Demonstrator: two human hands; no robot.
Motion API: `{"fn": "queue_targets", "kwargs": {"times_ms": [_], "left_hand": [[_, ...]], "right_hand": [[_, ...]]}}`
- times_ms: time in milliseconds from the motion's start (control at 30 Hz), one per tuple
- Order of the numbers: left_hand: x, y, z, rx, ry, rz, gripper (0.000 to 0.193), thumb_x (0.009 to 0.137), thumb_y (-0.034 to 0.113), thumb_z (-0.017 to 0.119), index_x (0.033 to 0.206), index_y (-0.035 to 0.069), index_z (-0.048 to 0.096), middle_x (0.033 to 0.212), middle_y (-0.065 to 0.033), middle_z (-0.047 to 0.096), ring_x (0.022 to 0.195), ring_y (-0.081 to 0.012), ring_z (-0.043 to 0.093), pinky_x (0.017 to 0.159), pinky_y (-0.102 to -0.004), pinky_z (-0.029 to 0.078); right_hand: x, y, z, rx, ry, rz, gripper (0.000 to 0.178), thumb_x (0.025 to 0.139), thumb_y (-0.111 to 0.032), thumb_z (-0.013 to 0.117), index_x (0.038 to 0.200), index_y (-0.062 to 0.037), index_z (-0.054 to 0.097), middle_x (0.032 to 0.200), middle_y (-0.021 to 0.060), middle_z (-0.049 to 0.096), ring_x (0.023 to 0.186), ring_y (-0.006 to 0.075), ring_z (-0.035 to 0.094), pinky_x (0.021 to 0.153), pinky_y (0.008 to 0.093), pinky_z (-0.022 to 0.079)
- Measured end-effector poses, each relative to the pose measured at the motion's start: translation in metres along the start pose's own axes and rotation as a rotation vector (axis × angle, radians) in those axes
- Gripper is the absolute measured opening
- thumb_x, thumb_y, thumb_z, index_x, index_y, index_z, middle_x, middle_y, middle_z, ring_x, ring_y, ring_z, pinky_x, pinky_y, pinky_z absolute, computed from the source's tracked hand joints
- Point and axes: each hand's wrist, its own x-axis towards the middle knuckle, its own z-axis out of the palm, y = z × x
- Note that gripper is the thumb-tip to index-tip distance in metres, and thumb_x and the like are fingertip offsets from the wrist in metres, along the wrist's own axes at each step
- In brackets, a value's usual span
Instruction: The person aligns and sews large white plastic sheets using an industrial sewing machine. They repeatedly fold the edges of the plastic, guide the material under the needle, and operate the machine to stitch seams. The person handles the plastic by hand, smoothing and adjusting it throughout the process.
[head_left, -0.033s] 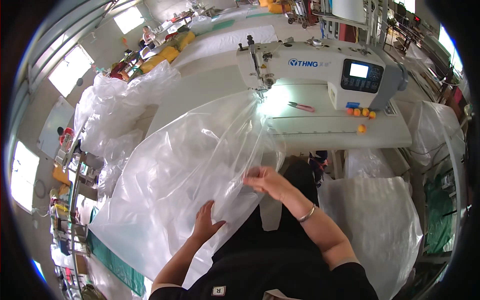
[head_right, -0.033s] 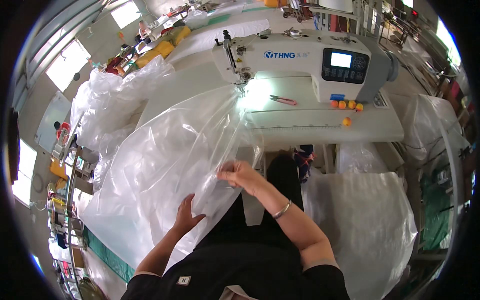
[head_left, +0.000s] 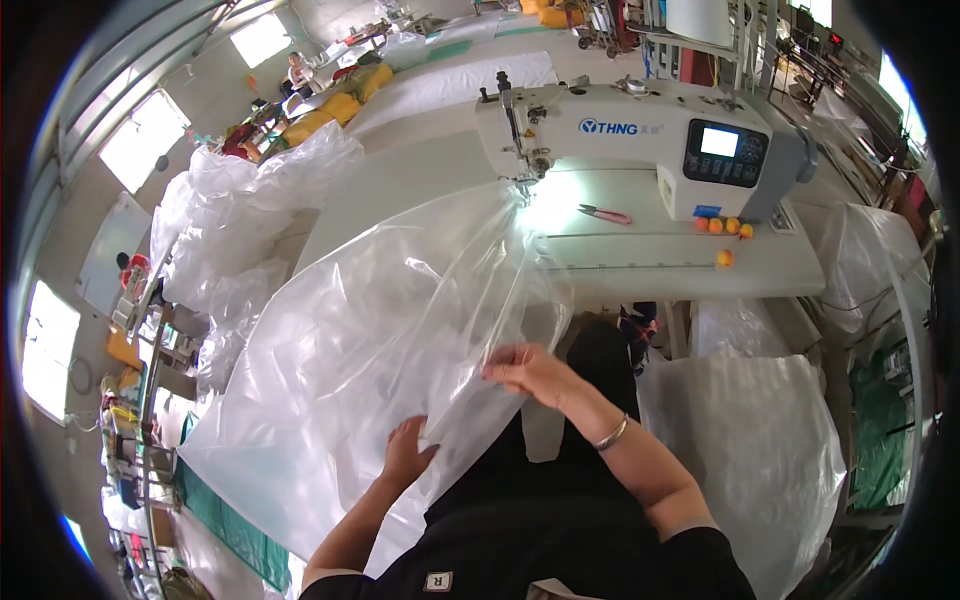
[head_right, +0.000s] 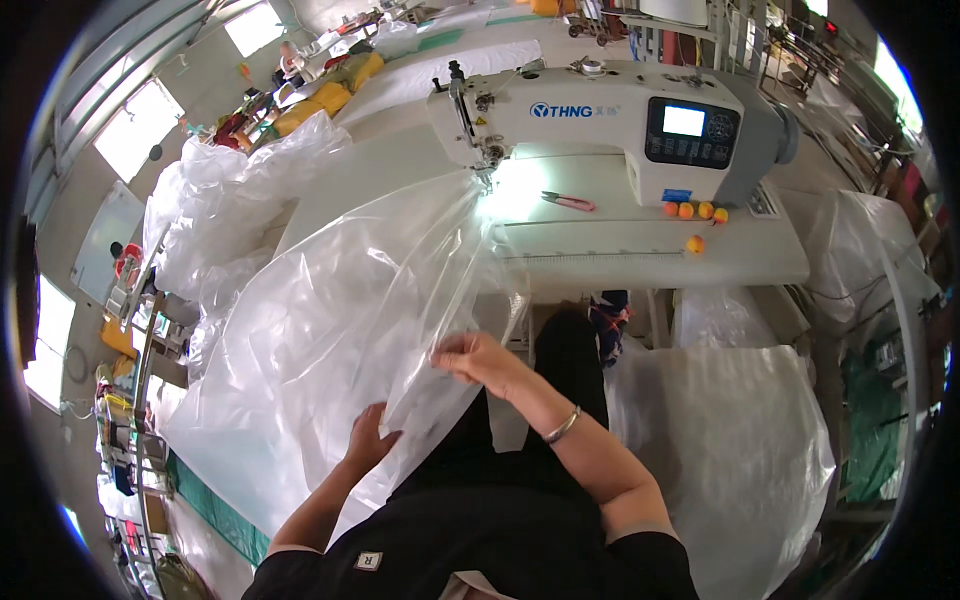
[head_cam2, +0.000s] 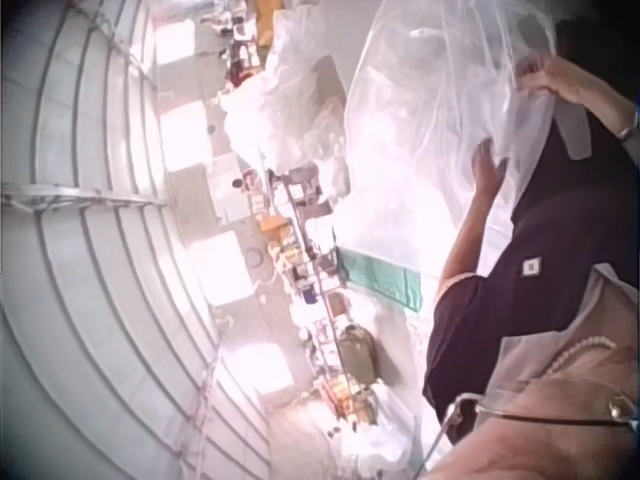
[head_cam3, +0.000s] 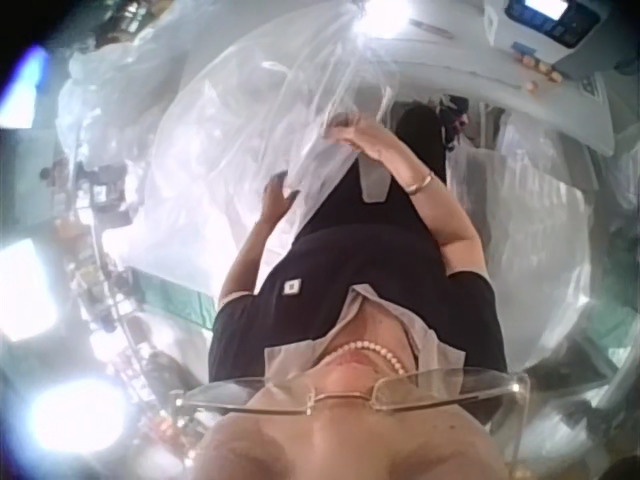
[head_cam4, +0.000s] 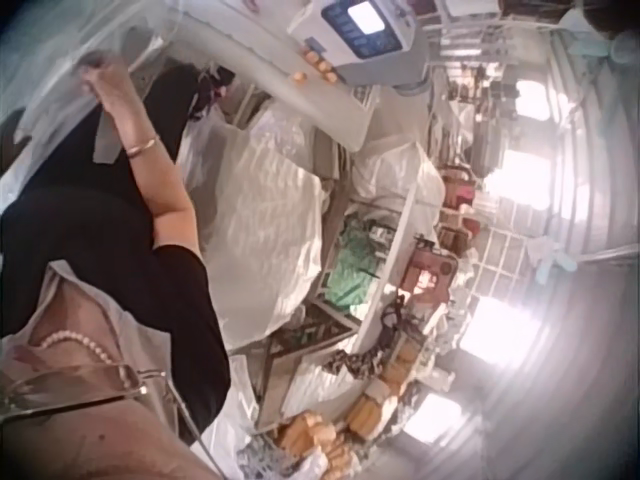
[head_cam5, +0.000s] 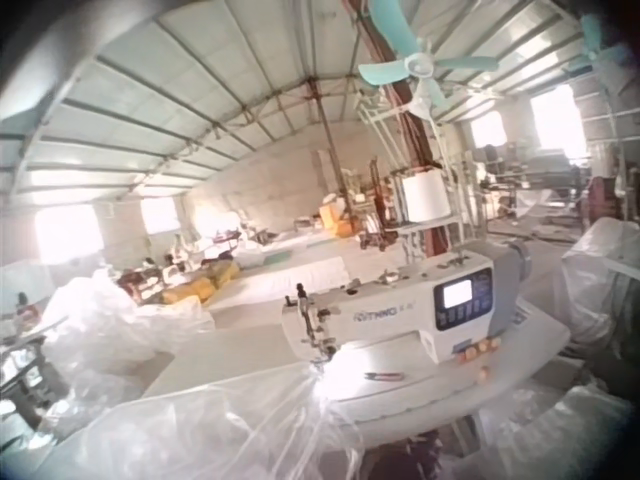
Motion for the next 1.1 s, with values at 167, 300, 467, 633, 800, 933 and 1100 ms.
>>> {"fn": "queue_targets", "kwargs": {"times_ms": [167, 300, 467, 633, 800, 933, 1100], "left_hand": [[-0.043, -0.032, -0.045, -0.801, -0.229, -0.34, 0.022, 0.079, 0.01, 0.073, 0.096, -0.001, 0.064, 0.092, -0.0055, 0.068, 0.086, -0.0163, 0.063, 0.079, -0.0285, 0.049], [-0.027, 0.02, -0.125, -0.058, -0.258, -0.172, 0.026, 0.08, 0.002, 0.069, 0.105, 0.0, 0.062, 0.098, -0.0106, 0.067, 0.088, -0.0211, 0.065, 0.079, -0.0322, 0.051], [0.015, 0.147, -0.138, -0.426, -0.027, 0.227, 0.035, 0.079, -0.003, 0.066, 0.113, 0.001, 0.06, 0.11, -0.0132, 0.062, 0.088, -0.022, 0.063, 0.07, -0.0293, 0.052], [0.048, 0.155, -0.088, -0.331, -0.122, 0.11, 0.031, 0.083, 0.011, 0.067, 0.111, -0.001, 0.06, 0.097, -0.0142, 0.065, 0.084, -0.0224, 0.064, 0.073, -0.0315, 0.051], [0.043, 0.132, -0.054, -0.495, -0.152, 0.062, 0.016, 0.087, 0.009, 0.06, 0.099, -0.002, 0.062, 0.079, -0.0111, 0.065, 0.076, -0.0182, 0.065, 0.072, -0.0298, 0.05], [0.035, 0.129, -0.081, -0.791, -0.004, -0.076, 0.012, 0.091, 0.002, 0.051, 0.098, -0.001, 0.061, 0.083, -0.0037, 0.063, 0.077, -0.0086, 0.059, 0.07, -0.0247, 0.047], [0.053, 0.182, -0.106, -0.871, 0.104, -0.024, 0.01, 0.091, 0.0, 0.05, 0.094, -0.001, 0.059, 0.076, 0.0006, 0.055, 0.067, -0.0056, 0.05, 0.06, -0.0234, 0.043]], "right_hand": [[-0.009, 0.047, 0.044, -0.126, -0.222, 0.106, 0.017, 0.088, -0.019, 0.067, 0.093, -0.0032, 0.069, 0.072, -0.0025, 0.06, 0.057, 0.0057, 0.048, 0.051, 0.021, 0.035], [-0.018, 0.071, 0.075, -0.066, -0.315, -0.016, 0.019, 0.089, -0.02, 0.067, 0.092, -0.0013, 0.069, 0.069, -0.0027, 0.058, 0.058, 0.006, 0.048, 0.055, 0.0217, 0.04], [-0.042, 0.07, 0.089, -0.436, -0.013, -0.296, 0.017, 0.083, -0.017, 0.071, 0.087, -0.0005, 0.068, 0.066, 0.005, 0.062, 0.058, 0.0162, 0.058, 0.055, 0.0289, 0.045], [-0.072, 0.052, 0.094, -0.915, 0.192, -0.367, 0.017, 0.074, -0.015, 0.075, 0.077, -0.0028, 0.064, 0.069, 0.0151, 0.064, 0.064, 0.0333, 0.063, 0.055, 0.0385, 0.048], [-0.079, 0.046, 0.076, -1.052, 0.139, -0.603, 0.027, 0.076, -0.025, 0.074, 0.069, -0.0029, 0.062, 0.062, 0.0117, 0.062, 0.058, 0.0313, 0.062, 0.056, 0.0395, 0.048], [-0.038, 0.05, -0.023, -0.36, 0.772, -0.432, 0.029, 0.083, -0.031, 0.071, 0.079, -0.0033, 0.065, 0.069, 0.0035, 0.063, 0.064, 0.0162, 0.059, 0.061, 0.0296, 0.047], [-0.009, 0.072, -0.072, 0.085, 0.429, -0.299, 0.024, 0.082, -0.022, 0.073, 0.095, -0.0024, 0.065, 0.086, 0.0024, 0.065, 0.077, 0.0092, 0.059, 0.071, 0.0226, 0.046]]}}
